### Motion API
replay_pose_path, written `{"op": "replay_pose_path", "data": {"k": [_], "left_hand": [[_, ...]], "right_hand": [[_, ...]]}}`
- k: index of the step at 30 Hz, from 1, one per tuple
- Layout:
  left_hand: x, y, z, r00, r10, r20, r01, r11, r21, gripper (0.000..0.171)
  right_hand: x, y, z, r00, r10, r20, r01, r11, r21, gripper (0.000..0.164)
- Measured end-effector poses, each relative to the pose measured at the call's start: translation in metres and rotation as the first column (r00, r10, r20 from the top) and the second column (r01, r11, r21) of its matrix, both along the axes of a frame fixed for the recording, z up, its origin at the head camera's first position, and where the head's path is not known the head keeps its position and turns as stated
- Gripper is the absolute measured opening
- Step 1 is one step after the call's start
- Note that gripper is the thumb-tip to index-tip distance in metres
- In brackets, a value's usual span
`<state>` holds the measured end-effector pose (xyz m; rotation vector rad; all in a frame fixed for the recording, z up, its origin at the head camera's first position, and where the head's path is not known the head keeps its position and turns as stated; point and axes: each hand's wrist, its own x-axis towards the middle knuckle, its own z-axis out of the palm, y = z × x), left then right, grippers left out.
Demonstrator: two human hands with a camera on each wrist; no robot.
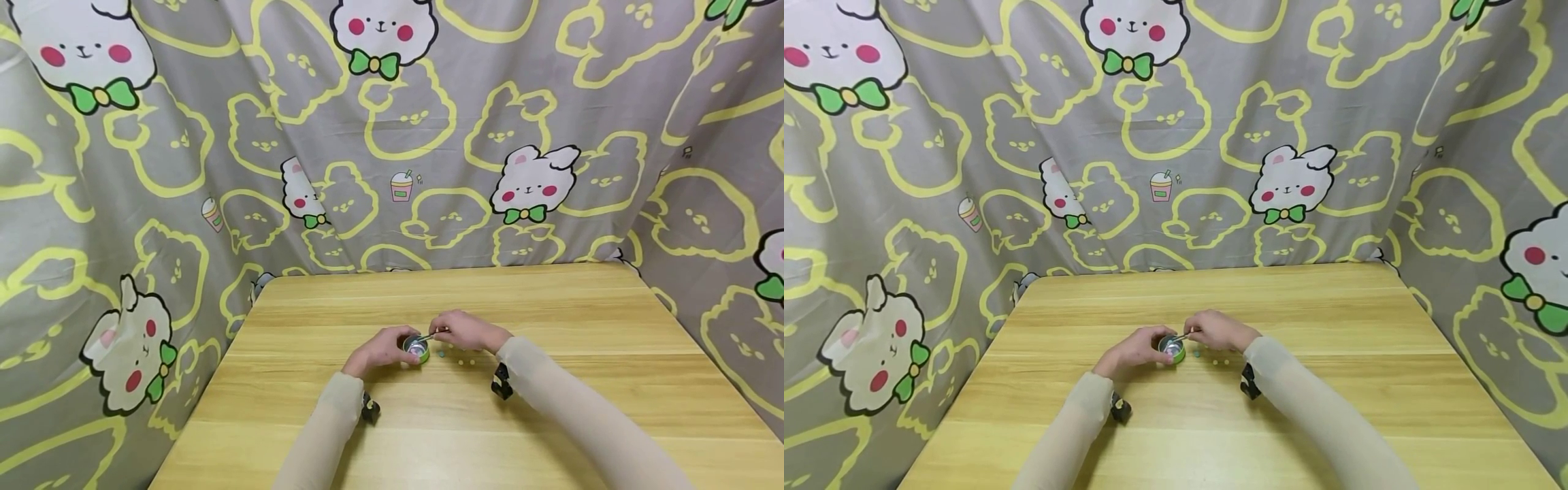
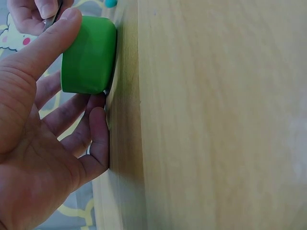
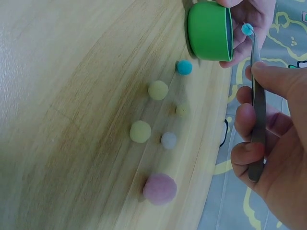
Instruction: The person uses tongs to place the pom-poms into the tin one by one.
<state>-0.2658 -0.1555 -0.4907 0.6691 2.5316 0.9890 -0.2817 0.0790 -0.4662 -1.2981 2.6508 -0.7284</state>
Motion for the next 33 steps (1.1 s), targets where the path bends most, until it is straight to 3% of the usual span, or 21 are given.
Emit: {"op": "replay_pose_path", "data": {"k": [16, 22, 33], "left_hand": [[-0.001, -0.001, -0.003, 1.000, -0.006, -0.006, 0.006, 1.000, 0.014, 0.050], [-0.001, -0.001, -0.002, 1.000, -0.003, 0.004, 0.003, 1.000, 0.020, 0.050], [0.001, 0.000, 0.000, 1.000, 0.009, 0.026, -0.009, 1.000, 0.020, 0.052]], "right_hand": [[0.002, 0.008, 0.006, 0.999, -0.034, -0.013, 0.033, 0.999, -0.029, 0.011], [0.002, 0.020, 0.012, 0.998, -0.047, -0.030, 0.045, 0.998, -0.051, 0.011], [-0.002, 0.049, 0.016, 0.995, -0.096, 0.011, 0.097, 0.994, -0.042, 0.011]]}}
